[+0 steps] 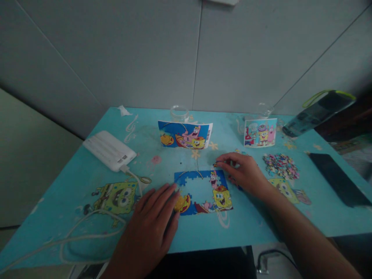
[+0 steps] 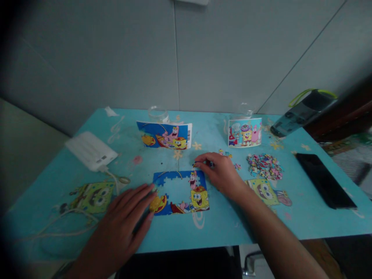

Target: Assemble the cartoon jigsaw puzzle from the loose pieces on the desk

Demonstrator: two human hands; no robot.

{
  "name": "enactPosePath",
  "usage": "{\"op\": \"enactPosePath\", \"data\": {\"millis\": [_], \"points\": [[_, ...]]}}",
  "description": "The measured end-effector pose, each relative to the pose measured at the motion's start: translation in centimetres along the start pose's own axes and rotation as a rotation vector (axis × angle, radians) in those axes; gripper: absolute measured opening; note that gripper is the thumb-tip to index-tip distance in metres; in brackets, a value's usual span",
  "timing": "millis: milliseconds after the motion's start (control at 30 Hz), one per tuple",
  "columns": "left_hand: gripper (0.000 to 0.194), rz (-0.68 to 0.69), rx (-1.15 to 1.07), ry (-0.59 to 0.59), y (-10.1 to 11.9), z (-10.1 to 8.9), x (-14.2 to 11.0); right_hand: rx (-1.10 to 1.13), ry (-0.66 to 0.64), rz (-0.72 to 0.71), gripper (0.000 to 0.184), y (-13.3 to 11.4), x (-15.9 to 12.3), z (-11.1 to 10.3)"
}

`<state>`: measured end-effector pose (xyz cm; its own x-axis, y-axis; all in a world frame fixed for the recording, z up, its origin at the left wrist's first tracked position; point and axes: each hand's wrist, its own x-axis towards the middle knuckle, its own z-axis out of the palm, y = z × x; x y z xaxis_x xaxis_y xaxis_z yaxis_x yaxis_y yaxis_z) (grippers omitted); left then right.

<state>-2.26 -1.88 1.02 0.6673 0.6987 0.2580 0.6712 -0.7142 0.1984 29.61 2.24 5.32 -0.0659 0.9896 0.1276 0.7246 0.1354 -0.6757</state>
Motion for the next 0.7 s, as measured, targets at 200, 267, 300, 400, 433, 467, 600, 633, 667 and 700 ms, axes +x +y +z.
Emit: {"op": "enactPosePath", "data": {"millis": [200,267,300,400,433,467,600,633,667,700], "points": [[0.045,-0.016,0.002,-0.026,0.3,-0.4,0.2,0.232,-0.261,-0.179,0.017,-2.2,-1.5,1.6],[0.045,-0.023,0.007,-0.035,0.4,-0.6,0.2,0.219,-0.301,-0.233,0.016,-2.6,-1.7,2.6],[0.045,-0.026,0.011,-0.040,0.5,-0.6,0.2,0.201,-0.310,-0.242,0.016,-2.8,-1.8,3.1],[0.044,-0.032,0.025,-0.052,0.6,-0.7,0.3,0.147,-0.297,-0.241,0.015,-3.0,-2.0,4.0],[0.044,-0.029,0.028,-0.051,0.6,-0.7,0.4,0.137,-0.293,-0.246,0.015,-3.0,-2.0,4.2],[0.044,-0.026,0.032,-0.053,0.6,-0.7,0.4,0.135,-0.294,-0.255,0.015,-3.0,-2.0,4.2],[0.045,-0.021,0.040,-0.055,0.5,-0.6,0.4,0.148,-0.317,-0.275,0.016,-3.2,-1.9,4.2],[0.045,-0.022,0.041,-0.054,0.5,-0.6,0.3,0.148,-0.323,-0.279,0.016,-3.2,-1.9,4.2],[0.045,-0.024,0.041,-0.054,0.5,-0.6,0.3,0.147,-0.330,-0.286,0.016,-3.3,-1.9,4.2],[0.045,-0.025,0.040,-0.053,0.5,-0.6,0.3,0.145,-0.337,-0.294,0.016,-3.3,-1.9,4.2]]}}
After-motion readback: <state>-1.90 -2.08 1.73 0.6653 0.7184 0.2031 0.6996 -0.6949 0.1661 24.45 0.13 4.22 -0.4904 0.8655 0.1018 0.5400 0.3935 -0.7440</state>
